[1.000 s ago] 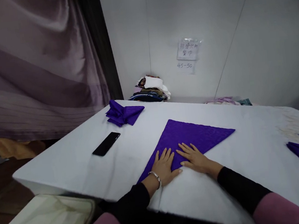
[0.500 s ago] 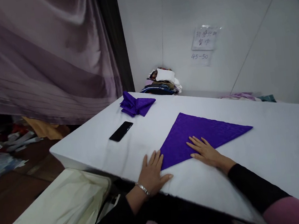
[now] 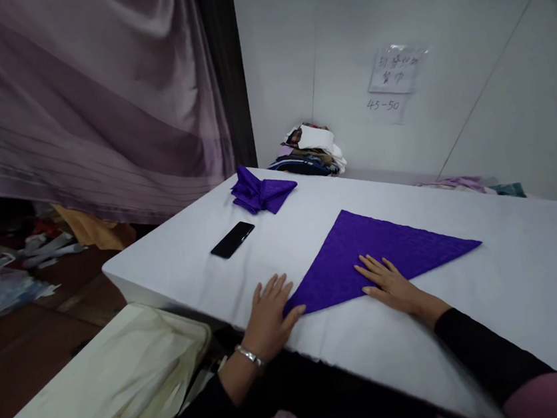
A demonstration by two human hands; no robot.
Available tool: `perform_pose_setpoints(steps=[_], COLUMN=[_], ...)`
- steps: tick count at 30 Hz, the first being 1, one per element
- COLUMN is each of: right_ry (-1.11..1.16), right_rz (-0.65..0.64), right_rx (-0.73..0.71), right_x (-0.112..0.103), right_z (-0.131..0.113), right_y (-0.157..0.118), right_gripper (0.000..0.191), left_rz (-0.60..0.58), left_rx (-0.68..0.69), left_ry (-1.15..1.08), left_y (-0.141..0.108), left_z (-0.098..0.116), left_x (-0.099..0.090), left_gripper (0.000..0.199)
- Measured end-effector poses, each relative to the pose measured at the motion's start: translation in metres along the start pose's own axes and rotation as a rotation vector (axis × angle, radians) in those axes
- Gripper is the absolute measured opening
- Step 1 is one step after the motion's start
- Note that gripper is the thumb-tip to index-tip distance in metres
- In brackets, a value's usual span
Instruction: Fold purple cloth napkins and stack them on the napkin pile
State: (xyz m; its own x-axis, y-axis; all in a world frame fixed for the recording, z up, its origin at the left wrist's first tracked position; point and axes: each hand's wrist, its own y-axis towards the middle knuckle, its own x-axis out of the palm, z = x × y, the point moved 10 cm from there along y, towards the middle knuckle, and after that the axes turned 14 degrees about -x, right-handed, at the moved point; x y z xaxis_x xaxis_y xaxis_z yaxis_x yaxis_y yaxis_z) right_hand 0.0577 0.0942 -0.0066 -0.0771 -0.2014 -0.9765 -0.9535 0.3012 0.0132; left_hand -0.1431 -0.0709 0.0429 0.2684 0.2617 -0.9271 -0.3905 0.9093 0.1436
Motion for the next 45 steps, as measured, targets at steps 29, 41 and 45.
perform_pose_setpoints(steps=[29, 41, 45], right_ry=[-0.003, 0.118, 0.07], right_rz=[0.057, -0.002, -0.014], right_rx=[0.362, 0.122, 0.146], right_x=[-0.036, -0.043, -0.038], right_z=[0.115, 0.088, 0.128], right_y=[-0.083, 0.029, 0.027], right_gripper=[0.066, 0.075, 0.075], left_rz=[-0.307, -0.422, -0.448], left_rx=[0.217, 0.421, 0.411], left_ry=[0.185, 0.115, 0.112], left_y=[0.014, 0.055, 0.056], left_z=[0.052, 0.135, 0.124], left_x=[0.07, 0.082, 0.097], left_gripper=[0.074, 0.079, 0.078])
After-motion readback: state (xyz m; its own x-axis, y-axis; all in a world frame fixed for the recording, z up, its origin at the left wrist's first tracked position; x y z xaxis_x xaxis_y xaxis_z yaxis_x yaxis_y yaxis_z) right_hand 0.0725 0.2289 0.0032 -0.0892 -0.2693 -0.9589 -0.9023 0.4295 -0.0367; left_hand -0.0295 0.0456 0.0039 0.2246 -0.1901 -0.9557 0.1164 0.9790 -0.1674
